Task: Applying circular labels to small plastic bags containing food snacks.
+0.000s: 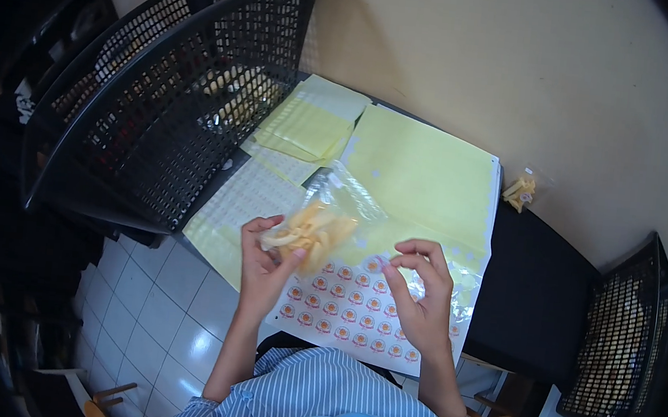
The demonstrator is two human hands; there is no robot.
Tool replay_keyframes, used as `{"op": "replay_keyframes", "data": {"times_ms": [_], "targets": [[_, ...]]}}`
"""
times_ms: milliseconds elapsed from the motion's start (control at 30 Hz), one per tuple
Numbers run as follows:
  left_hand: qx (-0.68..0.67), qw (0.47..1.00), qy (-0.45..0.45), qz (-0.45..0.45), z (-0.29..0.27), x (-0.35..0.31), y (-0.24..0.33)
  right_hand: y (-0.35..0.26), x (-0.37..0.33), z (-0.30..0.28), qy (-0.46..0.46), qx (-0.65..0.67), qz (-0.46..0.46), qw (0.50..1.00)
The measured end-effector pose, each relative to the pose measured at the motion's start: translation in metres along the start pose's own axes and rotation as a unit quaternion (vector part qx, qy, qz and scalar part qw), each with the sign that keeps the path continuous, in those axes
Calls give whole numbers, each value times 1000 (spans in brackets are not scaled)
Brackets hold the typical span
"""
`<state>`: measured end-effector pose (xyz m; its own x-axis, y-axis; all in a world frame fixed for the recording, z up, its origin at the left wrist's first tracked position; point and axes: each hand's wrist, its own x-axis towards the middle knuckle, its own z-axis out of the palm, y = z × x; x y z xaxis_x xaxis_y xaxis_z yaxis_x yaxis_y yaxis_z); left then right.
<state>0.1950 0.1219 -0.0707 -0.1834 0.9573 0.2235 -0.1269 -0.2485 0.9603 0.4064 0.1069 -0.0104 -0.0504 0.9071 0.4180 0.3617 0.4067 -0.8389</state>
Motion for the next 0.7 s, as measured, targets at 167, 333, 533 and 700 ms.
{"op": "replay_keyframes", "data": {"times_ms": [167,333,533,700], "targets": [[-71,990,-87,-85,31,1,7,-7,26,-2,-29,-88,-11,996],[-80,986,-120,-85,44,2,5,-8,29,-5,-29,-161,-14,986],[-92,983,-132,-85,50,2,1,-4,27,-4,-13,-171,1,985],[-90,984,-139,-71,51,3,1,-4,27,-5,-19,-197,-4,980]]}}
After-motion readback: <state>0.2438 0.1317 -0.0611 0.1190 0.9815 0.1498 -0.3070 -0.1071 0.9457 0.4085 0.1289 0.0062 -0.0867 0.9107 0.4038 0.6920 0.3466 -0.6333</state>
